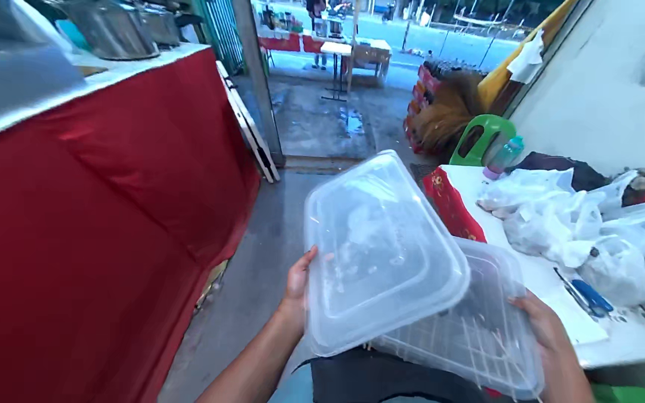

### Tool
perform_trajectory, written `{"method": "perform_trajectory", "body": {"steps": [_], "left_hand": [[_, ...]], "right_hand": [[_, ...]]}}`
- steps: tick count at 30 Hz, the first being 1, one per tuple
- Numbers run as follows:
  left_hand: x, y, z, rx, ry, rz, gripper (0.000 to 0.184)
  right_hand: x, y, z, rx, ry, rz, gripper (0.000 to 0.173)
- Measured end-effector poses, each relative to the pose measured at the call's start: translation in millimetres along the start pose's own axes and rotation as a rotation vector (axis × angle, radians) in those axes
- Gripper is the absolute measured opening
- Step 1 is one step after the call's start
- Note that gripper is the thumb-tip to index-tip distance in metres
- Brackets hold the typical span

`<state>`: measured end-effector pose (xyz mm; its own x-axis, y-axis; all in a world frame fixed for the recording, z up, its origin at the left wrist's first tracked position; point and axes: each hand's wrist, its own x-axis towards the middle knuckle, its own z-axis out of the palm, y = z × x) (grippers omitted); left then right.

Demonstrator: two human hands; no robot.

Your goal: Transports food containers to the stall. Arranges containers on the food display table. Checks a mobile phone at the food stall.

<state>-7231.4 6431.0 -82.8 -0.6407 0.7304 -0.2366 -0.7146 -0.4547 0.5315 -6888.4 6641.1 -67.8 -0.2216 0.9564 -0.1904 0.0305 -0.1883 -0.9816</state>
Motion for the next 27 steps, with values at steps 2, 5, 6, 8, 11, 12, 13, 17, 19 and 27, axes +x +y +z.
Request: {"method": "perform_trajectory", "body": {"steps": [2, 5, 6, 8, 11, 12, 13, 17, 19, 27], "left_hand": [[57, 18, 14, 0.013, 0.058, 0.112, 0.040], [150, 43, 23, -0.057, 0.004, 0.234, 0.044], [187, 50, 28, -0.074, -0.019, 0.257, 0.045], [260, 58, 39, -0.073, -0.027, 0.257, 0.048], [375, 69, 74, -0.054, -0.073, 0.191, 0.047], [412, 68, 90, -0.047, -0.087, 0.142, 0.046], [447, 64, 106, -0.036, -0.097, 0.089, 0.046], [587, 37, 161, -0.049, -0.224, -0.128, 0.046], [658, 17, 187, -0.073, -0.255, -0.172, 0.047], [904, 3, 261, -0.161, -0.251, -0.043, 0.046]], "right_hand": [[73, -22, 49, -0.020, -0.053, 0.006, 0.034], [181, -36, 120, -0.021, -0.129, 0.025, 0.033], [215, -39, 142, -0.009, -0.135, 0.031, 0.033], [272, -38, 176, 0.020, -0.124, 0.055, 0.031], [345, -44, 210, 0.078, -0.035, 0.064, 0.032], [369, -52, 214, 0.082, -0.004, 0.054, 0.031], [393, -58, 215, 0.083, 0.030, 0.046, 0.031], [483, -77, 216, 0.086, 0.176, 0.001, 0.032], [533, -90, 220, 0.079, 0.235, -0.006, 0.031], [814, -165, 304, 0.041, 0.159, -0.014, 0.028]]}}
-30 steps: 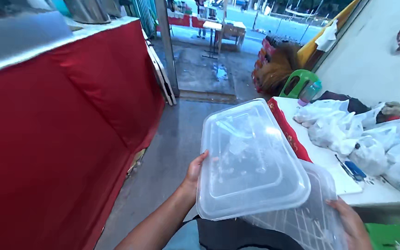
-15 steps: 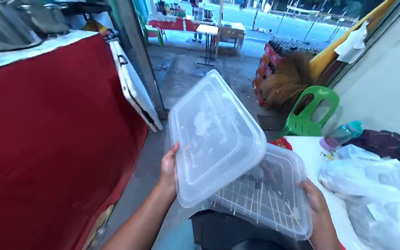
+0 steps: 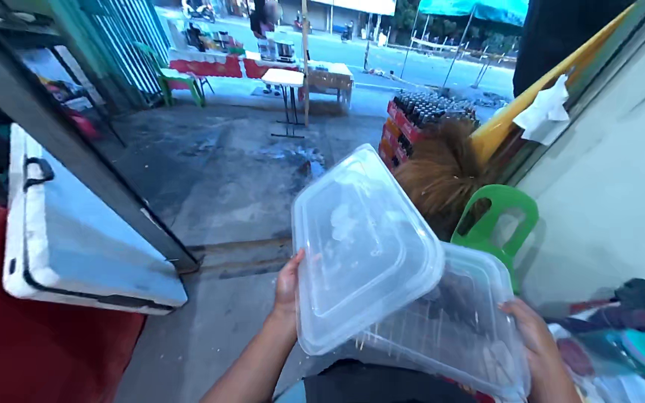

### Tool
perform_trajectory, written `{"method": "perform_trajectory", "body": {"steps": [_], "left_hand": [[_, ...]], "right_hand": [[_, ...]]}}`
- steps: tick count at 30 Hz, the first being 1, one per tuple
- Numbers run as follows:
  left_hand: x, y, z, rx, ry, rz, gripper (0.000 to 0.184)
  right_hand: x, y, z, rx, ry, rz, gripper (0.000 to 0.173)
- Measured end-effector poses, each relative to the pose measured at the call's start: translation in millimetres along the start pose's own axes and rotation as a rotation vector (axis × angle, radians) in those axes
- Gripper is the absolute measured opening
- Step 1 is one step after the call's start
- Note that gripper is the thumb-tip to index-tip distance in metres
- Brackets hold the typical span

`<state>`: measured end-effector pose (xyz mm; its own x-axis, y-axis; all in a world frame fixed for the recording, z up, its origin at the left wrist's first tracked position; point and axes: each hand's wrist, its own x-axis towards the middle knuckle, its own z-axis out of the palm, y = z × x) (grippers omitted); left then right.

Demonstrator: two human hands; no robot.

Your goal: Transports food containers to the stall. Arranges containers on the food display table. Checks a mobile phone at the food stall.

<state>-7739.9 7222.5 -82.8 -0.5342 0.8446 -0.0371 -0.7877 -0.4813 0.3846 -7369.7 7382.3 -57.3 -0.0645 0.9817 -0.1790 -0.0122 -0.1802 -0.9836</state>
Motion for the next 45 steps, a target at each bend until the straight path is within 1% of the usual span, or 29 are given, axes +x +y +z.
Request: {"method": "perform_trajectory", "body": {"steps": [3, 5, 7, 8, 10, 11, 13, 14, 16, 18, 20, 23, 25, 26, 27, 29, 31, 34, 38, 39, 41, 43, 45], "left_hand": [[79, 22, 4, 0.011, 0.004, 0.114, 0.052], [130, 39, 1, 0.088, 0.018, 0.200, 0.055], [193, 55, -6, 0.177, 0.007, 0.271, 0.053], [225, 61, -8, 0.196, -0.002, 0.277, 0.050], [293, 70, -3, 0.195, -0.076, 0.272, 0.047], [328, 73, 4, 0.207, -0.097, 0.261, 0.047], [395, 70, 18, 0.231, -0.085, 0.214, 0.046], [432, 66, 28, 0.253, -0.050, 0.194, 0.046], [496, 47, 41, 0.234, -0.007, 0.100, 0.045], [563, 21, 52, 0.189, 0.004, -0.010, 0.043], [629, -10, 59, 0.134, 0.022, -0.135, 0.042], [724, -53, 67, 0.010, 0.016, -0.262, 0.044], [784, -72, 70, -0.038, -0.014, -0.281, 0.044], [812, -75, 74, -0.047, -0.011, -0.286, 0.045], [838, -74, 79, -0.025, 0.013, -0.275, 0.045], [889, -68, 86, 0.065, 0.040, -0.191, 0.044], [933, -61, 81, 0.151, -0.006, -0.076, 0.042], [1015, -39, 84, 0.078, 0.067, 0.150, 0.042], [1122, 5, 68, 0.217, -0.065, 0.378, 0.051], [1147, 14, 67, 0.222, -0.069, 0.407, 0.052], [1196, 31, 66, 0.254, 0.009, 0.455, 0.052], [1254, 47, 63, 0.268, 0.056, 0.475, 0.051], [1317, 56, 65, 0.219, 0.073, 0.464, 0.050]], "right_hand": [[98, -25, 68, -0.011, -0.124, 0.010, 0.028], [155, -38, 118, -0.066, -0.168, 0.009, 0.029], [213, -45, 166, -0.064, -0.199, 0.010, 0.033], [240, -44, 184, -0.046, -0.208, 0.015, 0.033], [295, -43, 216, 0.046, -0.227, 0.022, 0.031], [322, -44, 228, 0.087, -0.230, 0.024, 0.030], [367, -50, 244, 0.107, -0.191, 0.033, 0.033], [387, -56, 251, 0.101, -0.156, 0.020, 0.033], [420, -63, 254, 0.061, -0.076, -0.011, 0.033], [456, -72, 253, 0.032, 0.017, -0.036, 0.030], [505, -79, 249, 0.013, 0.113, -0.022, 0.027], [590, -89, 248, 0.000, 0.145, -0.023, 0.026], [656, -103, 265, -0.009, 0.146, -0.045, 0.025], [688, -113, 279, 0.003, 0.133, -0.053, 0.025], [719, -122, 295, 0.016, 0.108, -0.057, 0.026], [784, -146, 333, 0.001, 0.046, -0.079, 0.027], [848, -169, 373, -0.081, 0.005, -0.077, 0.029], [946, -190, 441, -0.107, -0.073, -0.042, 0.032], [1057, -192, 545, 0.007, -0.233, -0.027, 0.023], [1089, -186, 569, 0.046, -0.293, -0.029, 0.026], [1145, -175, 618, 0.086, -0.382, -0.017, 0.030], [1198, -174, 669, 0.100, -0.393, 0.015, 0.030], [1249, -185, 711, 0.074, -0.385, 0.049, 0.030]]}}
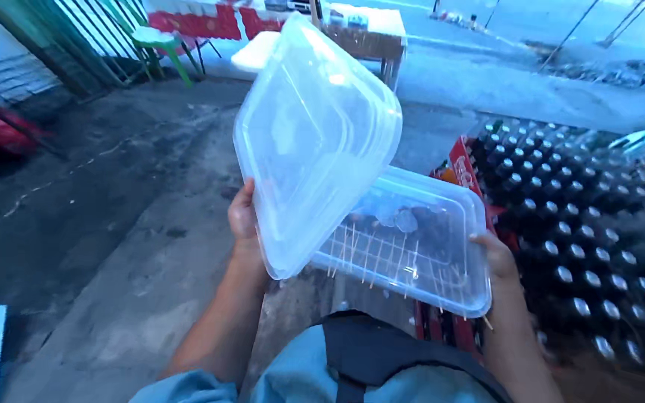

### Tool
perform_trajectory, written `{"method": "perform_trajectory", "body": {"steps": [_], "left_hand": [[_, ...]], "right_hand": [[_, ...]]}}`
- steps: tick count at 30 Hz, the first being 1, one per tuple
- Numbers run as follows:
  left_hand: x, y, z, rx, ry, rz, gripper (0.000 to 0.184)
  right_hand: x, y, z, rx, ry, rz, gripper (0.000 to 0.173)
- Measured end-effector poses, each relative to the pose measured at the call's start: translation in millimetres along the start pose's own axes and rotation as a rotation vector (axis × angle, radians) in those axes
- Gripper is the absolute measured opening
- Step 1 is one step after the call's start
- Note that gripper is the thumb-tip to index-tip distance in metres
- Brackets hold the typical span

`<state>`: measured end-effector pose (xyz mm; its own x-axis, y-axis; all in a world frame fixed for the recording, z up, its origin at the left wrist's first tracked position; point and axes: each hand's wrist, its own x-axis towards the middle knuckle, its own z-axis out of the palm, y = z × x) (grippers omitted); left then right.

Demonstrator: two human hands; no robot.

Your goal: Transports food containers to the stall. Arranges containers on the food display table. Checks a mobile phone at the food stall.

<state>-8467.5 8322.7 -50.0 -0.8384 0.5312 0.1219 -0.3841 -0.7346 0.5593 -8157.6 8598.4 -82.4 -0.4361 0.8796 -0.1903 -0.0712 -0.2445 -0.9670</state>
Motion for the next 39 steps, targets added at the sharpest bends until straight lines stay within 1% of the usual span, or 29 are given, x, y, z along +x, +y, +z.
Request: {"method": "perform_trajectory", "body": {"steps": [2, 6, 9, 11, 14, 18, 21, 24, 26, 28, 30, 32, 34, 36, 39], "left_hand": [[56, -21, 10, -0.023, 0.025, -0.029, 0.049], [163, -63, 20, 0.100, 0.056, -0.077, 0.043], [241, -99, 25, 0.070, 0.072, -0.087, 0.044], [289, -123, 19, 0.076, 0.084, -0.056, 0.045], [357, -156, 9, 0.029, 0.108, -0.001, 0.048], [446, -184, 13, -0.002, 0.154, 0.048, 0.054], [512, -208, 12, 0.008, 0.211, 0.103, 0.051], [596, -232, 11, 0.063, 0.286, 0.130, 0.048], [654, -254, 9, 0.042, 0.297, 0.082, 0.044], [722, -277, 13, 0.013, 0.272, 0.017, 0.042], [786, -303, 22, -0.024, 0.255, -0.100, 0.043], [851, -332, 36, -0.033, 0.230, -0.230, 0.043], [908, -365, 49, -0.062, 0.175, -0.377, 0.044], [965, -404, 62, -0.104, 0.107, -0.491, 0.044], [1044, -467, 81, -0.084, 0.058, -0.575, 0.042]], "right_hand": [[55, -12, 16, -0.003, 0.012, 0.017, 0.030], [160, -28, 40, -0.005, 0.059, 0.001, 0.035], [252, -40, 55, -0.033, 0.039, 0.004, 0.036], [318, -45, 70, -0.024, -0.003, -0.009, 0.034], [418, -62, 103, -0.030, -0.067, -0.009, 0.028], [544, -89, 155, -0.116, -0.159, 0.047, 0.024], [631, -98, 188, -0.123, -0.204, 0.073, 0.025], [714, -97, 217, -0.119, -0.207, 0.061, 0.025], [761, -90, 224, -0.096, -0.184, 0.057, 0.026], [806, -85, 227, -0.053, -0.162, 0.039, 0.029], [843, -85, 220, -0.039, -0.118, 0.042, 0.031], [884, -85, 208, -0.080, -0.088, 0.026, 0.029], [917, -84, 190, -0.045, -0.050, 0.030, 0.026], [953, -88, 181, -0.061, 0.033, 0.036, 0.023], [1021, -94, 167, -0.013, 0.088, 0.021, 0.025]]}}
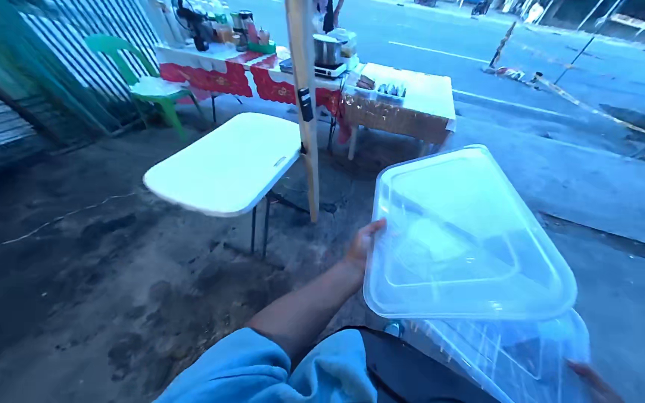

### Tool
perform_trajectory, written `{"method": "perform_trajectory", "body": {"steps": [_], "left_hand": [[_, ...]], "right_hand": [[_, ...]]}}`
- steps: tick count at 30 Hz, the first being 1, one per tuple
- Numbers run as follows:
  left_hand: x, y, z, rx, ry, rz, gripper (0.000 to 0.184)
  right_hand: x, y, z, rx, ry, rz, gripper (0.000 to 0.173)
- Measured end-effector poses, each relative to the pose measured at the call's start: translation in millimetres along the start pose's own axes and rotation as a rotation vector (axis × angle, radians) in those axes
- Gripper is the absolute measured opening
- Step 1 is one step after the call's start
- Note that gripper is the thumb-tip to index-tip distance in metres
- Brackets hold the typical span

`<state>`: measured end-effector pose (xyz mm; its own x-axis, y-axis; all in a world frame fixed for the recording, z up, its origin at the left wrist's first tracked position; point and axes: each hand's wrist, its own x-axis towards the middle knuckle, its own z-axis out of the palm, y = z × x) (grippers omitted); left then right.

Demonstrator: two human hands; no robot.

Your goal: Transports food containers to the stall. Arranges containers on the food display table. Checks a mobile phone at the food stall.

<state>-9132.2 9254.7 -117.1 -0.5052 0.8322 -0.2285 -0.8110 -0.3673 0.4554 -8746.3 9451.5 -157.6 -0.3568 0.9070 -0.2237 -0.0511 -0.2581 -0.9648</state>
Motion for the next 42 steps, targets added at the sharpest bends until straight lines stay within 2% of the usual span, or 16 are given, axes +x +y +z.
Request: {"method": "perform_trajectory", "body": {"steps": [4, 8, 13, 15, 20, 24, 29, 33, 38, 42], "left_hand": [[128, -15, 23, -0.059, -0.076, -0.056, 0.044], [236, -8, 54, -0.130, -0.028, -0.010, 0.044], [352, 14, 63, -0.121, 0.117, 0.054, 0.048], [401, 29, 61, -0.078, 0.112, 0.083, 0.048], [534, 63, 59, -0.016, 0.063, 0.101, 0.047], [645, 86, 80, -0.004, 0.026, 0.013, 0.047], [777, 91, 104, 0.056, 0.038, -0.029, 0.043], [880, 94, 113, 0.014, 0.019, -0.031, 0.042], [977, 120, 128, -0.007, 0.098, 0.043, 0.043], [1034, 147, 120, -0.056, 0.184, 0.133, 0.044]], "right_hand": [[117, -24, -1, -0.044, 0.070, -0.030, 0.021], [242, -72, 27, -0.141, 0.057, -0.015, 0.020], [390, -105, 75, -0.228, 0.003, 0.028, 0.023], [446, -108, 104, -0.204, -0.012, 0.028, 0.023], [560, -104, 165, -0.150, 0.012, 0.049, 0.024], [645, -117, 183, -0.132, 0.037, 0.050, 0.023], [742, -131, 198, -0.130, 0.079, 0.039, 0.024], [851, -143, 213, -0.060, 0.007, 0.028, 0.028], [998, -177, 270, -0.078, -0.087, 0.004, 0.022], [1102, -194, 323, -0.168, -0.223, 0.031, 0.022]]}}
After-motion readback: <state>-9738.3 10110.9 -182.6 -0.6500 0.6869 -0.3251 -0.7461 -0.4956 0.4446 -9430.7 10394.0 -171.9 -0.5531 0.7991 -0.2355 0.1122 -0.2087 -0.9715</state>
